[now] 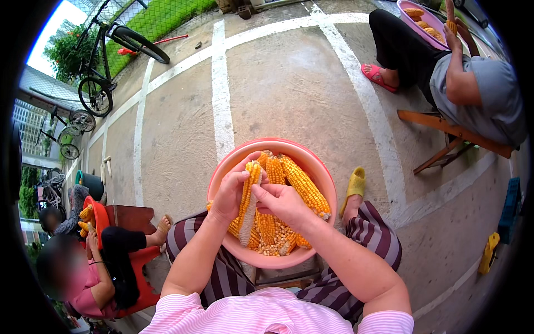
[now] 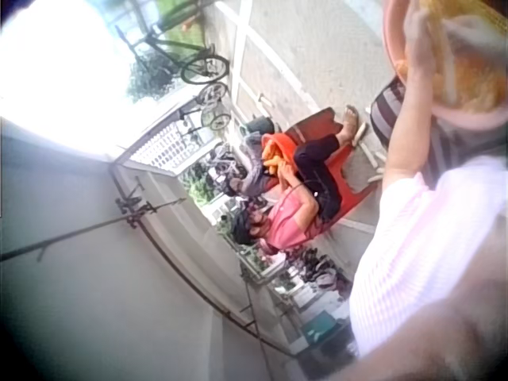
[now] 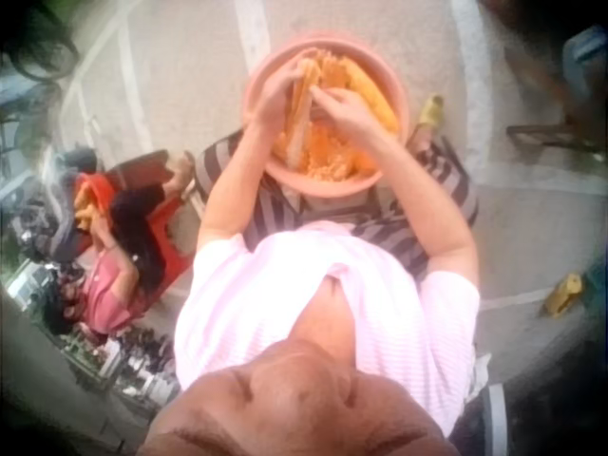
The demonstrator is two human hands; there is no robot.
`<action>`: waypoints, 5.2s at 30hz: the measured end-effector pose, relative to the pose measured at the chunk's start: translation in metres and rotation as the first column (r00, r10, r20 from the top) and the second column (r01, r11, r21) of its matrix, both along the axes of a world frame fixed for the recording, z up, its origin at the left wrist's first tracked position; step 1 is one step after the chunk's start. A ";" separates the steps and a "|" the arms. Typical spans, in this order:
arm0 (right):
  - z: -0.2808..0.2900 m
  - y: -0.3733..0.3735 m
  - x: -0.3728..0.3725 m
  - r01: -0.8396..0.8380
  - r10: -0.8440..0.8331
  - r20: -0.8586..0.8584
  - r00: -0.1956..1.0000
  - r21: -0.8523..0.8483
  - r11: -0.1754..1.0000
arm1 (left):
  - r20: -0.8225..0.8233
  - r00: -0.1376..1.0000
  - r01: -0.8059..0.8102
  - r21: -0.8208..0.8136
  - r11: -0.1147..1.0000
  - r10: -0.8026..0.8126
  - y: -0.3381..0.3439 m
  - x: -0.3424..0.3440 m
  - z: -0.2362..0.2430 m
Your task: The person sits on the ground and removes corn kernels from cobs by hand, dropping the kernels into a pink basin. The person handles multiple corn cobs, rotating them to strip the kernels off the cob.
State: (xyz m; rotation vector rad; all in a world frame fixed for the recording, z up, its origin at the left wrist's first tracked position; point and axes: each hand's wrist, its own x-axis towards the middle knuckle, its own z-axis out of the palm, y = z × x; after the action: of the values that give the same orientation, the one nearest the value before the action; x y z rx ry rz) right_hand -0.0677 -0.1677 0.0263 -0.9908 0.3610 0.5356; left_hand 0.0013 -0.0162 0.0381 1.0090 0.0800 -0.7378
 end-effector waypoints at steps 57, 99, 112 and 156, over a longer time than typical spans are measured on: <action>-0.009 -0.001 -0.003 -0.126 0.158 0.243 0.957 -0.142 0.982 | -0.041 0.998 0.045 0.060 0.997 -0.042 0.006 -0.001 0.000; -0.003 -0.004 -0.001 -0.012 0.058 0.207 0.977 -0.219 0.976 | -0.016 0.999 0.038 -0.047 0.998 -0.039 0.002 -0.004 -0.002; 0.001 -0.005 0.002 -0.113 0.135 0.152 0.979 -0.146 0.983 | -0.019 0.998 0.055 -0.008 0.998 -0.055 0.007 -0.004 0.001; -0.019 0.001 0.000 -0.012 0.067 0.242 0.968 -0.220 0.975 | -0.050 0.998 0.030 -0.057 0.998 -0.032 0.001 -0.006 0.002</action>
State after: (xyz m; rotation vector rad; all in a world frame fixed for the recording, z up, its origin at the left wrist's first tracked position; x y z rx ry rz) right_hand -0.0673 -0.1670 0.0070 -1.2646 0.1775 0.4071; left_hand -0.0046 -0.0148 0.0397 0.9399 0.0870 -0.7899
